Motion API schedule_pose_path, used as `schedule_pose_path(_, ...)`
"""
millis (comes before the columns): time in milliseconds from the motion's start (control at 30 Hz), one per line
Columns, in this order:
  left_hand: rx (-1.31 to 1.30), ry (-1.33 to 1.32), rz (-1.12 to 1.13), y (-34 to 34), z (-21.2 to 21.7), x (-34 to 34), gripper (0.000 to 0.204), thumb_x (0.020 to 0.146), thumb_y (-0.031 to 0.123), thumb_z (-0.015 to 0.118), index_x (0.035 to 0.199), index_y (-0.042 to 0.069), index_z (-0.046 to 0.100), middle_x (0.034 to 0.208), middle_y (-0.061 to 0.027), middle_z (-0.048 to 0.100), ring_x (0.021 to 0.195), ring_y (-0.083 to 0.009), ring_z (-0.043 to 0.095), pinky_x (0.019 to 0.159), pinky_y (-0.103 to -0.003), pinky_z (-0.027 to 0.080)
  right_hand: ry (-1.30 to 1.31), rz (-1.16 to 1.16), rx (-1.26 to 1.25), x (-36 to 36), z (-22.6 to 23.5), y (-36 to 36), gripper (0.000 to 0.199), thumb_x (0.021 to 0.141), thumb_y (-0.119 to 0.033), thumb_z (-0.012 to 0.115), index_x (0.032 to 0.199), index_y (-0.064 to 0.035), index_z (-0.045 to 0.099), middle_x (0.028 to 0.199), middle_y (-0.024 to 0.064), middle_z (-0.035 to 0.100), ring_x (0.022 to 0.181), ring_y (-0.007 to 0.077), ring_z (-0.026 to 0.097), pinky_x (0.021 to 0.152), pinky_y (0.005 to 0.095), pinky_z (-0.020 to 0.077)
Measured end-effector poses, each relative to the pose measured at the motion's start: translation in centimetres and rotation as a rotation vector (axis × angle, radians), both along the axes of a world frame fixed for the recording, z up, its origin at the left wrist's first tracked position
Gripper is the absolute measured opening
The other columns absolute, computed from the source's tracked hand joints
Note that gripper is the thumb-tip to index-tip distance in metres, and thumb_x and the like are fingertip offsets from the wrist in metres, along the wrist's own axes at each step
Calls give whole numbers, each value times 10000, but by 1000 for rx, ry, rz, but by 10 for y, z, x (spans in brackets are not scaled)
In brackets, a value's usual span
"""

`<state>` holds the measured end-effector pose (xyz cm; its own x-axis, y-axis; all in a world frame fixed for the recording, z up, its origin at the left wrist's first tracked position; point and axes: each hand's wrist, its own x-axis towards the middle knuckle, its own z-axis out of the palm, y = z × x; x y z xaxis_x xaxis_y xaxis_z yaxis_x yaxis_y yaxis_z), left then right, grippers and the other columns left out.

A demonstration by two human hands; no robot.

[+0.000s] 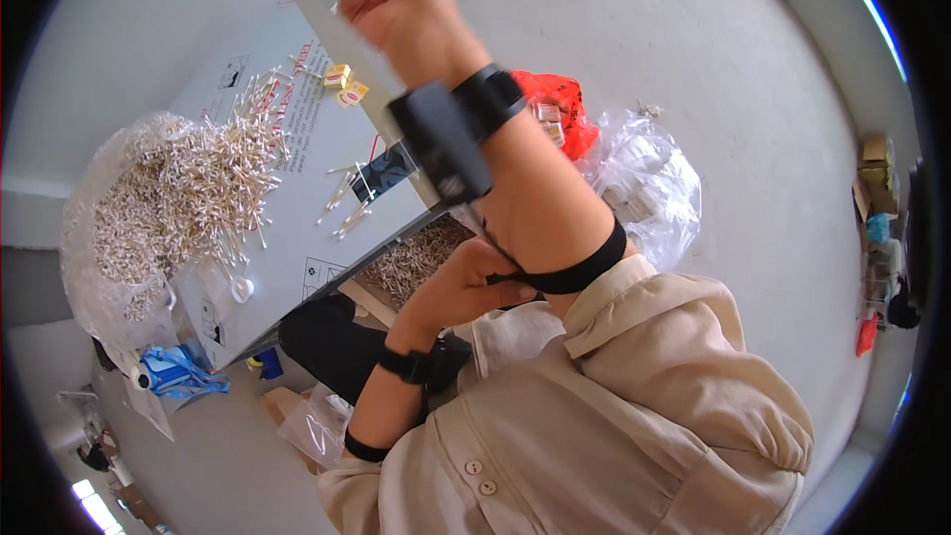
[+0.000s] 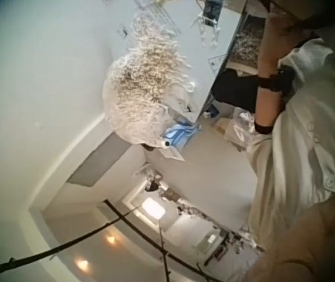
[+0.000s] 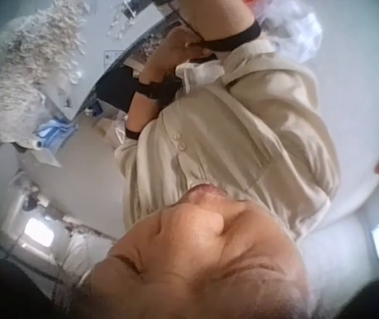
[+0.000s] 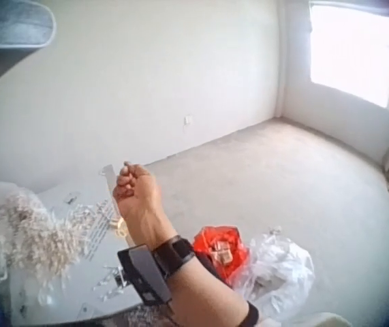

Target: Packing cotton swabs into small plastic containers for distribution.

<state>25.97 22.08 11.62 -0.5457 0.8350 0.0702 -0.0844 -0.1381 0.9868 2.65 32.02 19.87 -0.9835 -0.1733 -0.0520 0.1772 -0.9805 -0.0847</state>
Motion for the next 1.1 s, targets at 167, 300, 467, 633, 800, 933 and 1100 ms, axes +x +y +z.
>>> schedule_pose_path(167,-108,87,123,4,54,14,142,857,11,663,998,-8,668,753,-31,611,669,-72,543,609,-232,448,89,-755,1023,-3,-26,-1,88,818,-48,535,737,-31,564,634,52,573,515,181,536,462,303,412)
schedule_pose_path(300,-196,81,236,-2,75,16,134,882,20,636,1014,-2,646,777,-52,619,638,-86,529,601,-240,454,1092,-919,2505,55,-76,-36,94,761,-131,620,671,-111,601,649,58,629,627,237,657,540,381,504)
schedule_pose_path(467,-124,582,510,23,80,-23,105,862,-13,592,957,-13,635,831,-118,611,771,-216,598,703,-297,475,1866,-260,2744,103,-156,-50,99,709,-114,661,622,-135,619,624,29,631,557,200,639,451,360,463)
schedule_pose_path(633,-194,529,8,44,66,-55,176,863,13,594,1023,-35,646,994,-114,669,935,-209,625,831,-300,482,1965,16,2711,123,-168,-52,102,686,-114,668,595,-121,620,625,49,639,595,236,657,473,377,476)
schedule_pose_path(800,-89,386,-282,41,69,-64,178,820,11,659,992,-27,685,920,-122,686,889,-211,638,834,-304,488,1905,-11,2702,129,-156,-53,97,685,-113,667,600,-119,621,628,51,641,598,240,657,477,379,478)
schedule_pose_path(933,-100,367,-247,44,59,-60,143,810,-24,646,948,-22,684,871,-110,685,832,-197,643,783,-286,497,1837,2,2702,133,-156,-46,93,685,-112,666,603,-118,622,631,53,642,601,243,658,480,381,480)
schedule_pose_path(1100,-156,584,-113,53,58,-45,24,831,-25,597,851,-37,600,771,-136,611,740,-258,603,679,-322,475,1795,2,2675,137,-165,-47,88,684,-111,665,607,-116,623,634,55,643,604,247,658,485,384,482)
